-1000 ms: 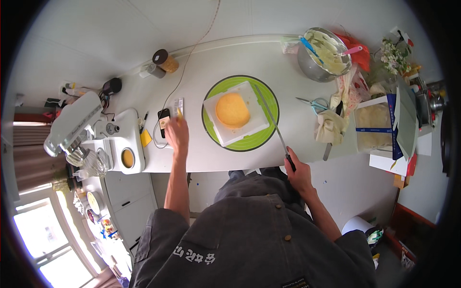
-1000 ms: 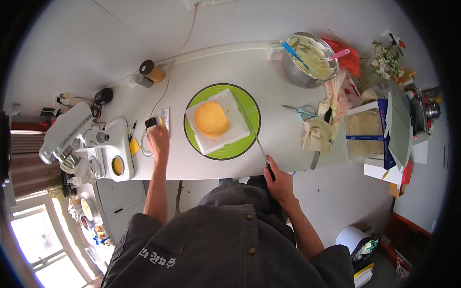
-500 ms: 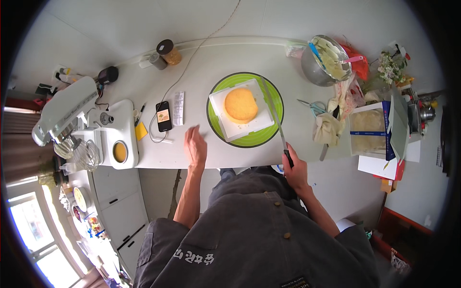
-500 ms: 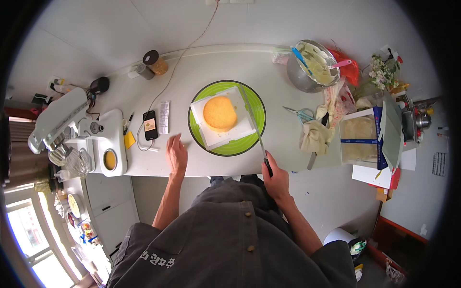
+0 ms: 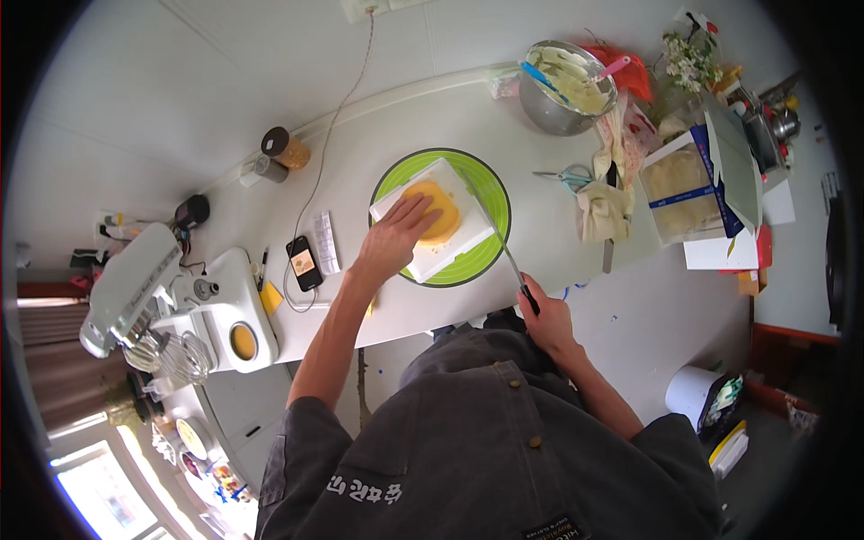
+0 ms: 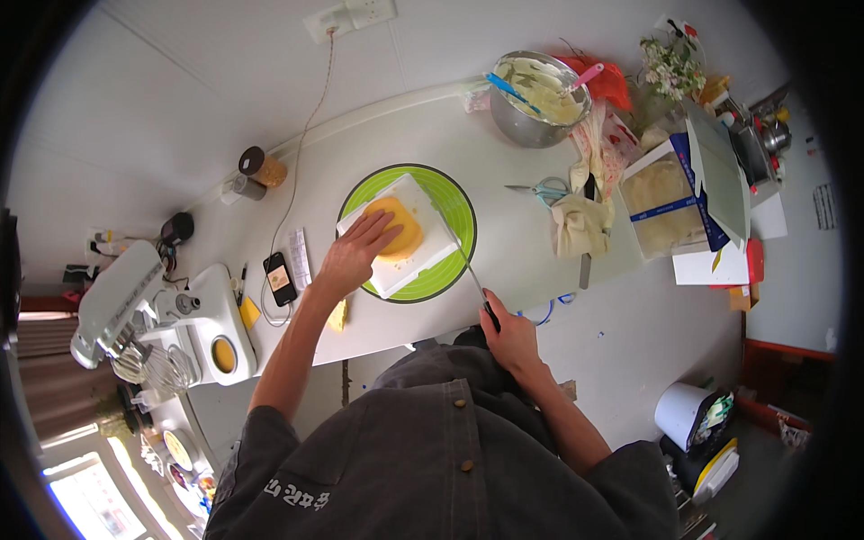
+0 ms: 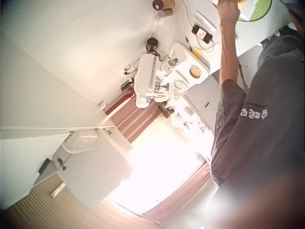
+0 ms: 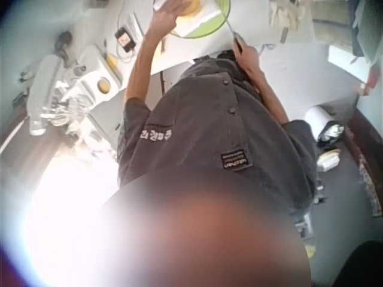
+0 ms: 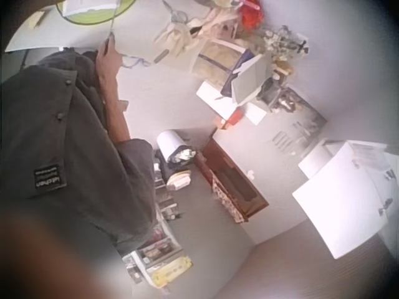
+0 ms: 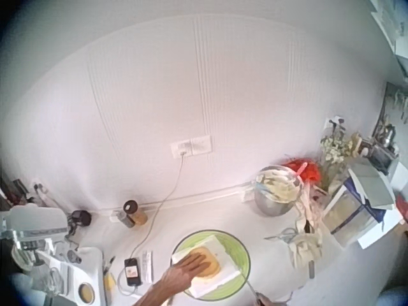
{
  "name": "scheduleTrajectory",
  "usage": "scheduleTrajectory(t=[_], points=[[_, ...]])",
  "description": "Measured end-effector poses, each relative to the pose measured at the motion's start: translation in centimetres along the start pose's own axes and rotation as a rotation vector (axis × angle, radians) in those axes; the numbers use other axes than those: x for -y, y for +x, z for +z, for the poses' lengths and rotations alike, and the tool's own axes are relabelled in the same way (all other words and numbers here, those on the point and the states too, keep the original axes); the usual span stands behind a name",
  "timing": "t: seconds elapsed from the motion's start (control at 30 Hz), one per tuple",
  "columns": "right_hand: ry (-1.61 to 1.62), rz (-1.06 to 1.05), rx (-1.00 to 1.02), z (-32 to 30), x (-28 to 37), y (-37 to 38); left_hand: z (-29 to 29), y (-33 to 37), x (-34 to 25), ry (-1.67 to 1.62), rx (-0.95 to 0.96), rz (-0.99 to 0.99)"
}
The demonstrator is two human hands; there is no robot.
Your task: Cutting a sponge cake into a square shape and preparing a station for decorating.
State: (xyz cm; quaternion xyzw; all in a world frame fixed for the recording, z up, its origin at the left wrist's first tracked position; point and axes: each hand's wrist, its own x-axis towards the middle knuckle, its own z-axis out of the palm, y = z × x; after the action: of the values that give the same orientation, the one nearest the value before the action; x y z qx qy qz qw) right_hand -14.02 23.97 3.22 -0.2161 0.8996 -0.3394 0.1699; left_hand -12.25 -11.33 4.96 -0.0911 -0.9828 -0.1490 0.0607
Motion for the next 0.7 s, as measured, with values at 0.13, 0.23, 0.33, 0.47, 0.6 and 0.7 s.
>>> scheduleTrajectory(t=[0.13, 0.23, 0.33, 0.47, 0.6, 0.7], points=[[-0.091, -0.040, -0.010, 0.4, -1.3, -0.1, 0.3, -0.1, -0.6, -0.011, -0.019, 0.017], [-0.113, -0.077, -0.039, 1.0, -2.2, 1.0, 0.7, -0.2, -0.9, 0.000, -0.022, 0.001], [-0.090, -0.146, -0.093, 0.7, -2.1, 2.6, 1.5, -0.3, -1.8, -0.021, -0.052, -0.057], [-0.026, -0.099, -0.104, -0.5, -0.9, 3.9, 2.4, -0.6, -4.1, 0.014, -0.087, -0.182], [-0.022, -0.116, -0.144, -0.8, 0.4, 4.0, 2.4, -0.3, -6.2, 0.029, -0.128, -0.285], [0.073, -0.191, -0.210, 0.1, 1.1, 3.0, 1.3, 0.0, -6.4, -0.017, -0.163, -0.235]])
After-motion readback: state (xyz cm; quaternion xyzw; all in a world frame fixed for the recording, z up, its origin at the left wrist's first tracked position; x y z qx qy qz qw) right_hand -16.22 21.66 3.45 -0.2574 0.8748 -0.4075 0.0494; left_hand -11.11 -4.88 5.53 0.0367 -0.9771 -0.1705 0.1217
